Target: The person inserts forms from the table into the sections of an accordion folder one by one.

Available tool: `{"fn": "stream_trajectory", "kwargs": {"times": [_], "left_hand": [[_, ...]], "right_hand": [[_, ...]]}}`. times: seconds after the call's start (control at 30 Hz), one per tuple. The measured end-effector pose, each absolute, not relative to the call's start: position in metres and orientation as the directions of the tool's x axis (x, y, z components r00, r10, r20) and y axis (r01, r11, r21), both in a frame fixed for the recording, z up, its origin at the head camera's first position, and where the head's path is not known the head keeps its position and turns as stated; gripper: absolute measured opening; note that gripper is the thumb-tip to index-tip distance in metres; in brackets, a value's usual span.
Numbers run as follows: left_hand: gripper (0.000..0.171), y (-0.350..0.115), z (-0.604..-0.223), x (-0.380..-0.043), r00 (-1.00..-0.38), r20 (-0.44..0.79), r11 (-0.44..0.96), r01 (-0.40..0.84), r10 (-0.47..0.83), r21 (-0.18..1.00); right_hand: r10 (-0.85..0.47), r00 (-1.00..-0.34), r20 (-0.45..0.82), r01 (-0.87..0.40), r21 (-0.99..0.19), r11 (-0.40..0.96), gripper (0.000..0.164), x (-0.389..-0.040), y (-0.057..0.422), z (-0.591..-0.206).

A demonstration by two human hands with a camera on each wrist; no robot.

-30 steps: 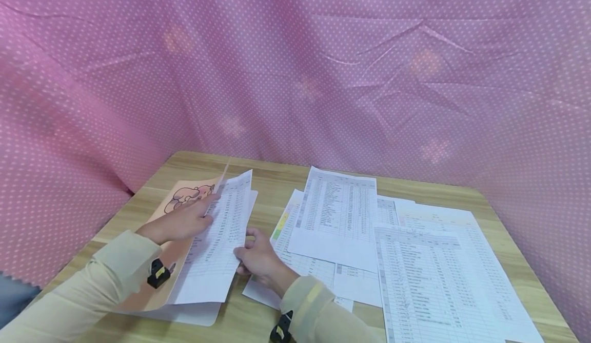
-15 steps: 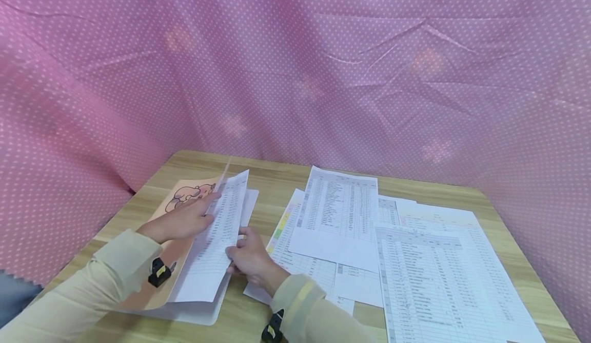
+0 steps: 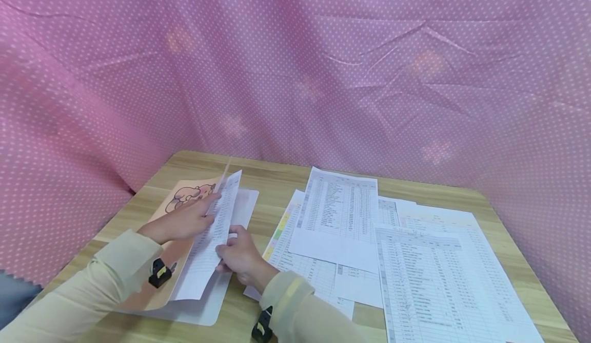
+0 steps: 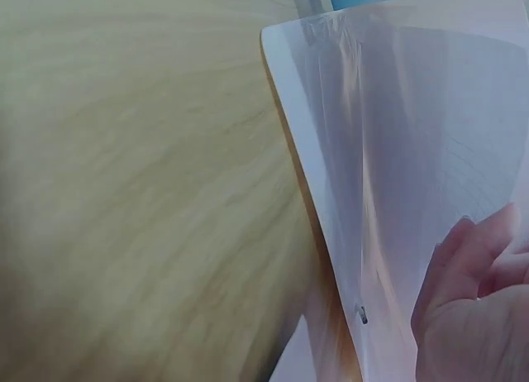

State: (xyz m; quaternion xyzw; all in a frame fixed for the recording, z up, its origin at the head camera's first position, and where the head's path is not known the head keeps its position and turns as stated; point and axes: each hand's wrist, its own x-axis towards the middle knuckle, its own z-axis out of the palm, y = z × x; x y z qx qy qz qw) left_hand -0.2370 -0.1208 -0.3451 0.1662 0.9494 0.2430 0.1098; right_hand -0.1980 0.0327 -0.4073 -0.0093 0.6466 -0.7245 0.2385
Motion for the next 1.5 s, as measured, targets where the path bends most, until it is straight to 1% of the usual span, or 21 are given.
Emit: {"fn": "stream_trajectory", "kwargs": {"times": [0.4, 0.63, 0.8, 0.93, 1.07, 1.2, 1.37, 1.5], "left_hand": [[0.059, -0.115, -0.346, -0.238, -0.916, -0.096, 0.819, 0.296, 0.389, 0.491], [0.060, -0.111, -0.344, -0.238, -0.912, -0.087, 0.814, 0.310, 0.400, 0.490], [0.060, -0.108, -0.344, -0.238, -0.911, -0.085, 0.813, 0.314, 0.403, 0.490], [0.060, -0.108, -0.343, -0.237, -0.909, -0.067, 0.810, 0.331, 0.411, 0.483], [0.059, -0.113, -0.342, -0.234, -0.911, -0.032, 0.815, 0.350, 0.410, 0.462], [0.059, -0.118, -0.342, -0.232, -0.913, -0.011, 0.814, 0.357, 0.407, 0.459], [0.060, -0.116, -0.342, -0.233, -0.912, -0.047, 0.805, 0.334, 0.407, 0.491], [0.060, -0.118, -0.341, -0.231, -0.917, -0.071, 0.815, 0.312, 0.393, 0.489]], "right_hand": [[-0.326, -0.890, -0.320, 0.342, -0.940, -0.012, 0.050, -0.200, 0.022, -0.408], [-0.328, -0.891, -0.313, 0.334, -0.942, -0.009, 0.047, -0.202, 0.017, -0.407], [-0.336, -0.886, -0.318, 0.332, -0.943, 0.018, 0.049, -0.201, 0.017, -0.406], [-0.317, -0.886, -0.338, 0.348, -0.937, 0.024, 0.050, -0.200, 0.024, -0.403], [-0.300, -0.896, -0.326, 0.331, -0.943, 0.036, 0.052, -0.200, 0.038, -0.399], [-0.287, -0.919, -0.270, 0.258, -0.963, 0.079, 0.060, -0.201, 0.064, -0.396], [-0.252, -0.948, -0.193, 0.169, -0.979, 0.117, 0.065, -0.200, 0.108, -0.397], [-0.239, -0.954, -0.179, 0.138, -0.975, 0.177, 0.067, -0.199, 0.139, -0.395]]}}
